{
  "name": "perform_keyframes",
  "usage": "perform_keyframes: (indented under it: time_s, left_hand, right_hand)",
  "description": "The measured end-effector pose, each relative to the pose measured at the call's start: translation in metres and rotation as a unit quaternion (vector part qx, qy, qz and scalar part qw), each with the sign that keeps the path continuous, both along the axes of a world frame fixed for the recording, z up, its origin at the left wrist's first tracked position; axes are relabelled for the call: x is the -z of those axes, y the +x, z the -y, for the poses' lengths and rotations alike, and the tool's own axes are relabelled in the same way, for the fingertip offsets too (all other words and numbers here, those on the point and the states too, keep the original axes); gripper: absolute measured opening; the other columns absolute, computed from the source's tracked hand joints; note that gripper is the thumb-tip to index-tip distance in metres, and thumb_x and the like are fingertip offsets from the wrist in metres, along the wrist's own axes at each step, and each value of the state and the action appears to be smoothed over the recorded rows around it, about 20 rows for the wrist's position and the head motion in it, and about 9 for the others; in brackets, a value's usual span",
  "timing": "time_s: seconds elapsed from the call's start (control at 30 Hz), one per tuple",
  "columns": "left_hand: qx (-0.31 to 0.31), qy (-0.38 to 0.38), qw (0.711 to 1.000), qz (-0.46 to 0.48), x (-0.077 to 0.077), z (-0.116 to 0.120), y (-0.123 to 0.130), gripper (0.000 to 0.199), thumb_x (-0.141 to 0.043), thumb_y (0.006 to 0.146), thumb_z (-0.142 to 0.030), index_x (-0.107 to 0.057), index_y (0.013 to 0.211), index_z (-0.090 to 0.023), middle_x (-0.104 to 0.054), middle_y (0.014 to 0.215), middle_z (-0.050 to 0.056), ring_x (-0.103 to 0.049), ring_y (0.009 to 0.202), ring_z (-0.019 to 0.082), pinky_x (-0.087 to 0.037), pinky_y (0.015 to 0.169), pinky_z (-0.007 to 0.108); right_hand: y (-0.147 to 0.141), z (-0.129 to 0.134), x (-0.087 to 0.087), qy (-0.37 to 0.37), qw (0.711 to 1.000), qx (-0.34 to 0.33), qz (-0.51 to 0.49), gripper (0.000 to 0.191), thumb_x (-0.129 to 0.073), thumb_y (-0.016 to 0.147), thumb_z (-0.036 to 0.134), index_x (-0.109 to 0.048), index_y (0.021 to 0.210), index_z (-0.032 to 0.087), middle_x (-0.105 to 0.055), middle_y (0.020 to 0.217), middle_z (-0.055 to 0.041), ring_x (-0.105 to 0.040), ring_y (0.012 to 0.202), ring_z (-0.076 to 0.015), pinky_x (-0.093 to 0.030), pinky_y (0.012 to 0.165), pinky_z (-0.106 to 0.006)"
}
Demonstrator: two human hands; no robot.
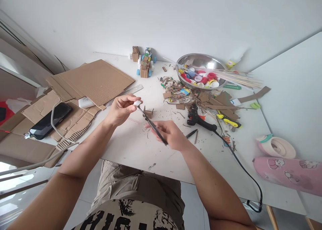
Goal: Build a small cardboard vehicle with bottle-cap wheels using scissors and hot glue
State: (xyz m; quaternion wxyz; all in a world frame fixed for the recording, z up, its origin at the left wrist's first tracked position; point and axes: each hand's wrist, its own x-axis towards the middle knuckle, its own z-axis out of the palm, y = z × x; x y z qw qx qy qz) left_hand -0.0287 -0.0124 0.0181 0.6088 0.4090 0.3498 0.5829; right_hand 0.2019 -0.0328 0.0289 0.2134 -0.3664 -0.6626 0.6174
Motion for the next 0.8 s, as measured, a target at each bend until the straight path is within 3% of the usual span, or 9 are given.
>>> perform_keyframes:
  time_s: [0.07, 0.13, 0.23, 0.33, 0.4, 0.53, 0.6, 0.8]
  left_hand:
    - [0.003, 0.001, 1.0, 0.013, -0.002, 0.001, 0.0, 0.045, -0.113, 0.046, -0.049, -0.087, 0.074, -0.025, -0.081, 0.084, 0.002, -0.077, 0.086, 0.018, -0.061, 0.081, 0.031]
    - [0.002, -0.001, 1.0, 0.025, -0.003, 0.001, 0.0, 0.045, -0.114, 0.045, -0.048, -0.087, 0.073, -0.025, -0.079, 0.081, 0.001, -0.077, 0.084, 0.017, -0.061, 0.08, 0.03]
    - [-0.003, -0.015, 0.999, 0.03, -0.004, 0.001, 0.001, 0.048, -0.114, 0.041, -0.047, -0.086, 0.072, -0.023, -0.078, 0.079, 0.001, -0.078, 0.085, 0.018, -0.061, 0.077, 0.03]
    - [-0.001, -0.018, 0.999, 0.029, -0.004, 0.002, 0.003, 0.05, -0.114, 0.04, -0.047, -0.086, 0.073, -0.022, -0.077, 0.078, 0.001, -0.08, 0.089, 0.02, -0.062, 0.077, 0.031]
    - [0.003, -0.007, 0.999, 0.033, -0.005, 0.002, 0.004, 0.048, -0.114, 0.043, -0.047, -0.087, 0.074, -0.023, -0.077, 0.079, 0.001, -0.081, 0.094, 0.022, -0.063, 0.081, 0.033]
    - [0.005, -0.004, 0.998, 0.056, -0.004, 0.003, 0.007, 0.049, -0.113, 0.045, -0.05, -0.088, 0.078, -0.024, -0.082, 0.083, 0.001, -0.077, 0.083, 0.016, -0.061, 0.074, 0.028]
    - [0.005, -0.026, 0.997, 0.077, -0.001, 0.004, 0.011, 0.055, -0.113, 0.044, -0.053, -0.088, 0.084, -0.024, -0.084, 0.084, 0.002, -0.075, 0.077, 0.015, -0.06, 0.072, 0.028]
    - [0.007, -0.064, 0.99, 0.123, 0.013, 0.007, 0.021, 0.05, -0.11, 0.059, -0.049, -0.086, 0.094, -0.022, -0.086, 0.098, 0.005, -0.082, 0.1, 0.022, -0.064, 0.101, 0.036]
  right_hand:
    - [-0.001, -0.001, -0.002, -0.08, 0.994, -0.041, -0.058, 0.069, -0.069, 0.084, 0.09, -0.073, 0.08, 0.021, -0.037, 0.053, 0.0076, -0.028, 0.046, -0.0107, -0.026, 0.049, -0.03]
    - [-0.001, 0.0, -0.001, -0.08, 0.994, -0.049, -0.062, 0.07, -0.067, 0.084, 0.09, -0.072, 0.078, 0.021, -0.037, 0.053, 0.0071, -0.029, 0.046, -0.0111, -0.027, 0.048, -0.031]
    - [0.0, 0.002, 0.004, 0.049, 0.998, 0.011, 0.03, 0.062, -0.061, 0.094, 0.08, -0.079, 0.091, 0.02, -0.045, 0.057, 0.0032, -0.036, 0.049, -0.0138, -0.033, 0.05, -0.031]
    - [0.002, 0.005, 0.01, 0.232, 0.955, 0.091, 0.161, 0.048, -0.059, 0.099, 0.064, -0.083, 0.105, 0.023, -0.058, 0.062, -0.0017, -0.05, 0.053, -0.0185, -0.041, 0.056, -0.032]
    - [0.002, 0.005, 0.012, 0.26, 0.943, 0.101, 0.181, 0.045, -0.059, 0.099, 0.062, -0.083, 0.108, 0.024, -0.061, 0.063, -0.0025, -0.053, 0.055, -0.0201, -0.042, 0.057, -0.032]
    - [-0.005, 0.007, 0.009, 0.101, 0.991, 0.059, 0.058, 0.059, -0.062, 0.095, 0.078, -0.079, 0.099, 0.022, -0.05, 0.059, 0.003, -0.04, 0.051, -0.0149, -0.036, 0.051, -0.03]
    - [-0.011, 0.008, 0.007, 0.027, 0.998, 0.052, -0.003, 0.065, -0.067, 0.088, 0.085, -0.075, 0.095, 0.021, -0.041, 0.057, 0.0068, -0.034, 0.05, -0.0127, -0.033, 0.05, -0.03]
    - [-0.019, 0.01, 0.007, 0.007, 0.996, 0.084, -0.015, 0.059, -0.078, 0.083, 0.082, -0.064, 0.087, 0.025, -0.039, 0.057, 0.0099, -0.036, 0.051, -0.0116, -0.032, 0.05, -0.029]
